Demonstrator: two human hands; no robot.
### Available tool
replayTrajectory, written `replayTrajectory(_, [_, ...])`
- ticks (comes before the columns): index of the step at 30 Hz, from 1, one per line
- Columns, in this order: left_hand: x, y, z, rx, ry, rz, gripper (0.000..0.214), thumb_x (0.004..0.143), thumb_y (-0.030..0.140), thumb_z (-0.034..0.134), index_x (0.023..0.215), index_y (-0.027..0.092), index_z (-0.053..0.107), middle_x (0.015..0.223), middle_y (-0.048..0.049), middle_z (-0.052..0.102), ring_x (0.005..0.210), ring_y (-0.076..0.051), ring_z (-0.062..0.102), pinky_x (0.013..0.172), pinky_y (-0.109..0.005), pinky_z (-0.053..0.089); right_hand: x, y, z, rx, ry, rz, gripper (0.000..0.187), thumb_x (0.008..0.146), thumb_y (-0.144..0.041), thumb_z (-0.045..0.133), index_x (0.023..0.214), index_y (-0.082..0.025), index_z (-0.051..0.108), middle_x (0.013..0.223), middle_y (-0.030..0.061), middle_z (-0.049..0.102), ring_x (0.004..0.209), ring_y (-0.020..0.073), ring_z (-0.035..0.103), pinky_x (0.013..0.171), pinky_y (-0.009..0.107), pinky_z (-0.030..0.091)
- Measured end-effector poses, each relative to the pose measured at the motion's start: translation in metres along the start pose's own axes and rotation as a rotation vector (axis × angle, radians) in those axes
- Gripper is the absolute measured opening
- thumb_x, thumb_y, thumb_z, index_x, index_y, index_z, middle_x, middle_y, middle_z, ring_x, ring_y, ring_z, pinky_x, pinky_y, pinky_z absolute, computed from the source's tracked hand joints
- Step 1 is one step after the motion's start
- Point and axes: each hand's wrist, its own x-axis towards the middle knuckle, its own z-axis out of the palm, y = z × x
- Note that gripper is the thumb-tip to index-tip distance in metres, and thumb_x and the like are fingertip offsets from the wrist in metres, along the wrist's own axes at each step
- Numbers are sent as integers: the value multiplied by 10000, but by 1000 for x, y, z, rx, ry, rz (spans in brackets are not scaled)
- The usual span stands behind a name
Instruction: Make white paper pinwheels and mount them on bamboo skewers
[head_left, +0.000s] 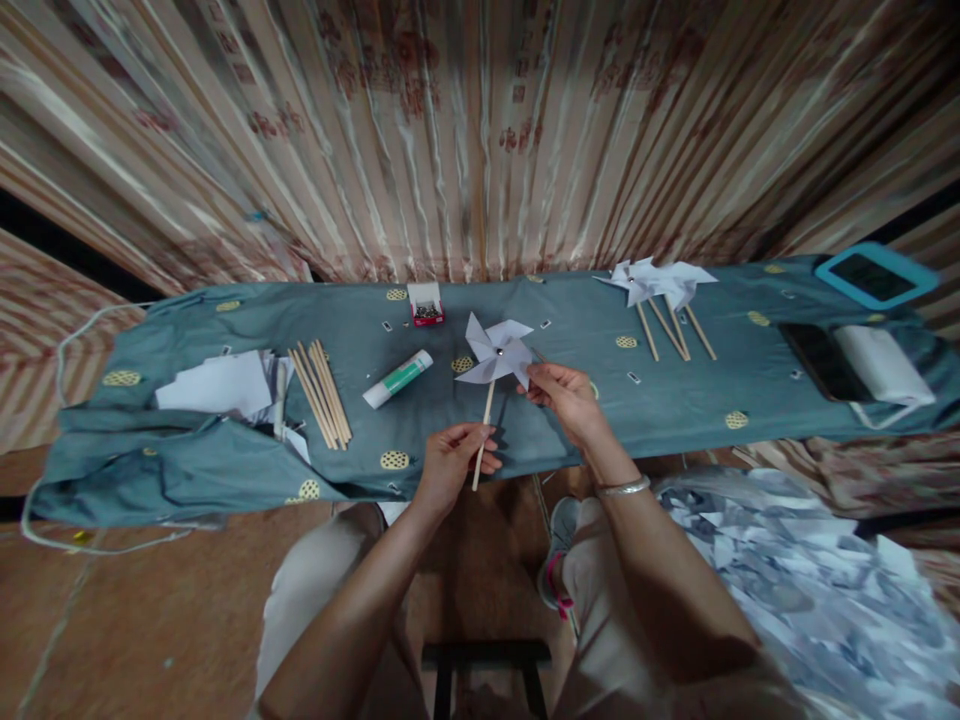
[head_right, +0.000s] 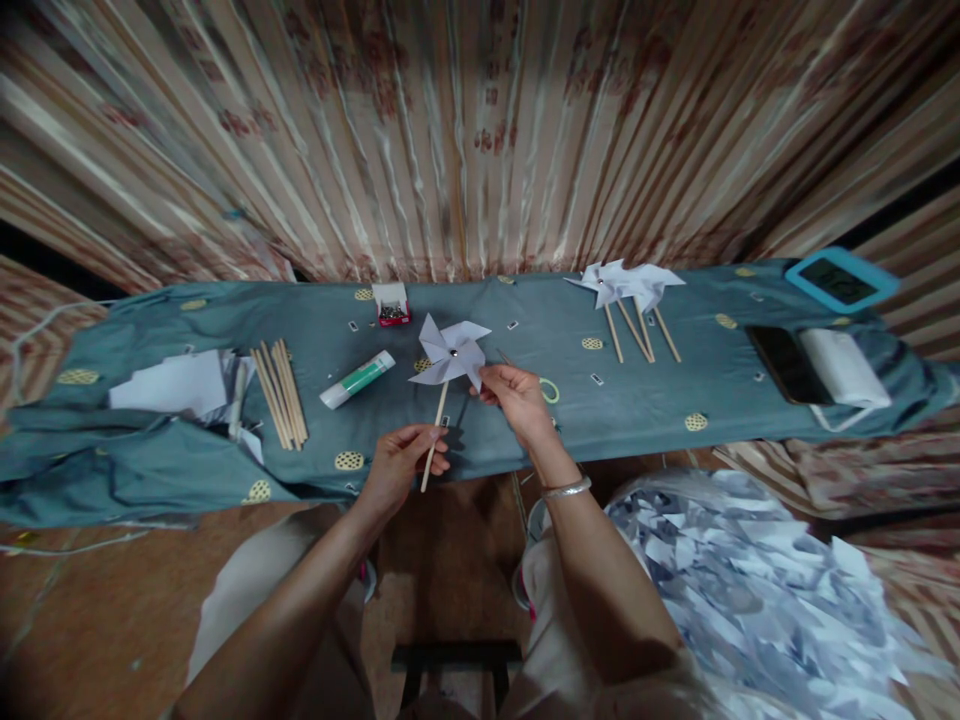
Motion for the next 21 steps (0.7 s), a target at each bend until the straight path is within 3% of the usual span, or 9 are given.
replayTrajectory(21, [0, -1, 3, -17, 15, 1, 487, 527, 531, 833, 756, 122, 697, 597, -3, 657, 434, -103, 597, 446, -208, 485, -11, 5, 14, -52, -147, -15, 421, 595, -590, 780, 586, -185, 663, 586, -1, 674, 513, 78, 527, 538, 222, 413])
